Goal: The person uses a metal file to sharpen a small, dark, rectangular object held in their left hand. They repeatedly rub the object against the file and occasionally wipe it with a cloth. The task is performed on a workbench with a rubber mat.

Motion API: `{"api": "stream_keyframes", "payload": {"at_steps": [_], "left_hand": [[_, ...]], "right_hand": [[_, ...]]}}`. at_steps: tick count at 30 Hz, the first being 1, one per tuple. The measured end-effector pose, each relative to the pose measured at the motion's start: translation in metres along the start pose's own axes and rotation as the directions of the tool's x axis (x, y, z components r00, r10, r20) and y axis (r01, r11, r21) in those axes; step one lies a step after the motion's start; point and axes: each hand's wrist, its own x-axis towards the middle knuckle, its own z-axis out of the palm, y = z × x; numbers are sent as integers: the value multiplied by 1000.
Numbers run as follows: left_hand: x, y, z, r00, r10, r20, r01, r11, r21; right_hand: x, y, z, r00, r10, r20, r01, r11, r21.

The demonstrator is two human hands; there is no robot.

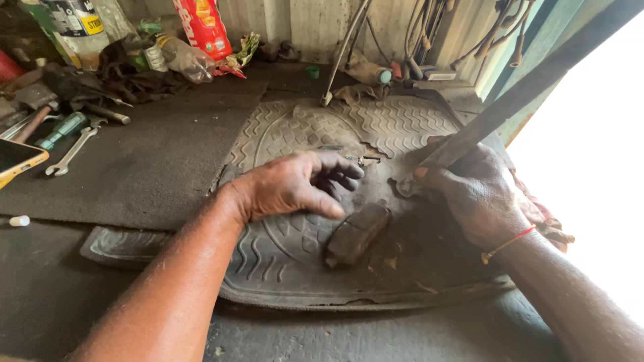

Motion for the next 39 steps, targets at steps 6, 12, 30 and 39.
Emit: {"api": "stream_keyframes", "payload": {"at_steps": [6,12,30,39], "left_hand": [[0,15,17,996,-62,56,39,938,345],[-1,21,34,1000,21,20,-29,769,639],[-3,17,34,998,-6,63,-37,756,653],[-5,26,36,996,-12,85,-54,683,729]], "right_hand": [[-5,-16,10,996,-3,88,10,997,-73],[-13,-33,25,985,107,134,-64,954,-295],[-24,-18,29,973,-48,225,88,981,-171],[-9,-13,6,987,-156,-33,146,969,-200]]}}
